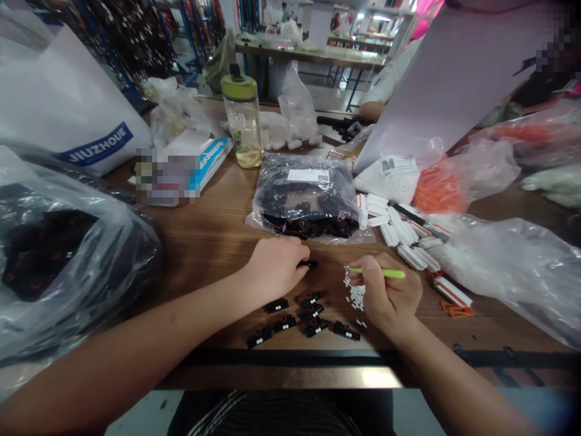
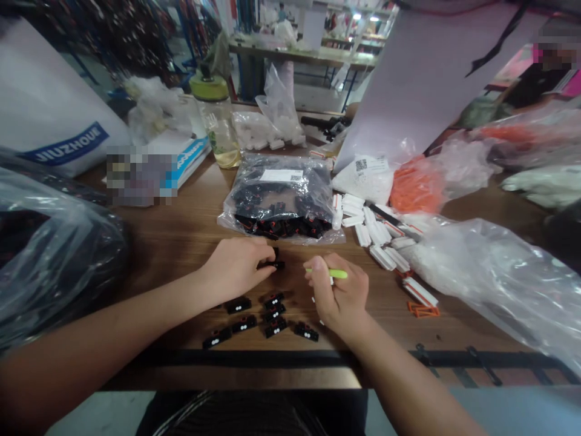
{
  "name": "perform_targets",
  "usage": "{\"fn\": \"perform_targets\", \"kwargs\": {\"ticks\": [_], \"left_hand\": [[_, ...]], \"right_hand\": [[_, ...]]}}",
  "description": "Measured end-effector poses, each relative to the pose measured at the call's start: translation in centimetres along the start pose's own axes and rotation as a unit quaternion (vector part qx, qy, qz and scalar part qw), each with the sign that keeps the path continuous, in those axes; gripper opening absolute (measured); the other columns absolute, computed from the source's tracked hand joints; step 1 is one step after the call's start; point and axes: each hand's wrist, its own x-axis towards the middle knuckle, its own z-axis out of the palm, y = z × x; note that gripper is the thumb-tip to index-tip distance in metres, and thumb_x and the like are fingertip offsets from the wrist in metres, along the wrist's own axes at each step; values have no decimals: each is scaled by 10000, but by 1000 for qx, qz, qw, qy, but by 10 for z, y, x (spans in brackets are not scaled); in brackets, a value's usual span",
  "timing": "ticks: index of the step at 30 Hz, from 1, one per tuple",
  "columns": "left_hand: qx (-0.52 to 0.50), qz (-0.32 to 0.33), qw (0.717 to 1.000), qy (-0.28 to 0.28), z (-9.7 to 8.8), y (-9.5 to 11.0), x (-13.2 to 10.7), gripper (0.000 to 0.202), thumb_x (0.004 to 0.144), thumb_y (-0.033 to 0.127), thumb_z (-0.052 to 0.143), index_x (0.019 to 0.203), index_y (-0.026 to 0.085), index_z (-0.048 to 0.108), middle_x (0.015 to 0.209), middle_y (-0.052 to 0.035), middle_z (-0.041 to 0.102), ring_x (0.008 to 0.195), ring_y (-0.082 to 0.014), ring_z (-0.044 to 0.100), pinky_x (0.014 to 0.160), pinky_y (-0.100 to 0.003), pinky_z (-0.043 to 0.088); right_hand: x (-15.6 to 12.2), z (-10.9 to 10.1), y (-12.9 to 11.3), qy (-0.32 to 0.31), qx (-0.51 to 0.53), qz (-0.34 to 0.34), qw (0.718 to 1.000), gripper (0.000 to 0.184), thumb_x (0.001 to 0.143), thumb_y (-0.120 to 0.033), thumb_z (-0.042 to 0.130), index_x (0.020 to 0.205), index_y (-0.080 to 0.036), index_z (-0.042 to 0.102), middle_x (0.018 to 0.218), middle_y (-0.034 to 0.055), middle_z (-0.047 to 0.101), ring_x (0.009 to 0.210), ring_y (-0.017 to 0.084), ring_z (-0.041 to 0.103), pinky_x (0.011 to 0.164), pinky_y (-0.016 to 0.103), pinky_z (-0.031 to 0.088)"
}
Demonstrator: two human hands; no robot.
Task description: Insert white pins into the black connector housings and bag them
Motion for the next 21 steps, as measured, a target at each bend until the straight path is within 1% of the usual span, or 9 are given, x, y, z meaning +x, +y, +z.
{"fn": "perform_targets", "kwargs": {"ticks": [4, 6, 9, 10, 12, 14, 16, 18, 21], "left_hand": [[50, -26, 998, 1, -10, -8, 1, 159, 889, 281, 621, 865, 206, 758, 913, -50, 691, 726, -227, 670, 571, -302, 434], [62, -33, 997, 9, -18, -11, -4, 154, 886, 288, 633, 917, 203, 758, 932, -56, 692, 730, -229, 669, 575, -302, 435], [40, -21, 999, 28, -29, -11, -24, 181, 911, 324, 623, 1005, 216, 733, 968, -45, 699, 770, -223, 673, 608, -301, 446], [23, -6, 999, 22, -32, -10, -33, 181, 922, 345, 614, 985, 222, 730, 947, -34, 704, 780, -220, 674, 627, -304, 452], [-12, 31, 999, -23, -34, -7, -51, 185, 917, 377, 622, 910, 224, 724, 877, -17, 708, 792, -217, 674, 660, -313, 464], [-16, 36, 997, -66, -32, -5, -67, 152, 905, 348, 632, 870, 225, 714, 842, -8, 706, 777, -222, 675, 650, -322, 468], [-2, 20, 996, -83, -27, -4, -77, 114, 903, 304, 627, 898, 229, 713, 870, -11, 713, 778, -234, 681, 642, -338, 475], [8, 15, 996, -87, -20, -3, -81, 104, 907, 271, 621, 920, 224, 713, 907, -22, 721, 821, -254, 688, 653, -353, 488], [7, 27, 997, -74, -11, -2, -78, 110, 926, 237, 603, 918, 207, 709, 910, -32, 721, 888, -269, 686, 681, -367, 511]], "right_hand": [[0, -1, 3, 10, 3, -10, 1000, 247, 968, -200, 501, 803, -200, 684, 598, -34, 658, 514, 98, 625, 554, 229, 462], [0, -1, 5, 24, 5, -14, 1000, 249, 963, -195, 506, 790, -200, 685, 589, -35, 656, 509, 97, 622, 548, 226, 461], [0, -2, 4, 40, 17, -27, 999, 239, 954, -184, 519, 777, -198, 680, 583, -32, 652, 504, 96, 615, 535, 223, 457], [-1, -2, 4, 40, 21, -32, 998, 237, 953, -179, 517, 779, -196, 677, 583, -30, 650, 503, 97, 612, 530, 224, 454], [-2, -3, 2, 29, 27, -42, 998, 230, 954, -168, 510, 791, -191, 671, 588, -29, 645, 510, 97, 611, 533, 226, 452], [-3, -3, 1, 19, 30, -47, 998, 223, 954, -157, 503, 806, -189, 667, 595, -31, 644, 520, 93, 613, 546, 225, 452], [-4, -3, 1, 16, 32, -47, 998, 214, 952, -153, 505, 817, -189, 667, 597, -33, 645, 525, 90, 612, 554, 224, 452], [-4, -3, 1, 17, 32, -41, 999, 213, 953, -158, 507, 822, -191, 672, 602, -33, 651, 522, 89, 612, 551, 223, 450], [-3, -2, 0, 15, 32, -31, 999, 232, 960, -174, 505, 804, -195, 677, 597, -35, 653, 516, 86, 614, 547, 219, 449]]}}
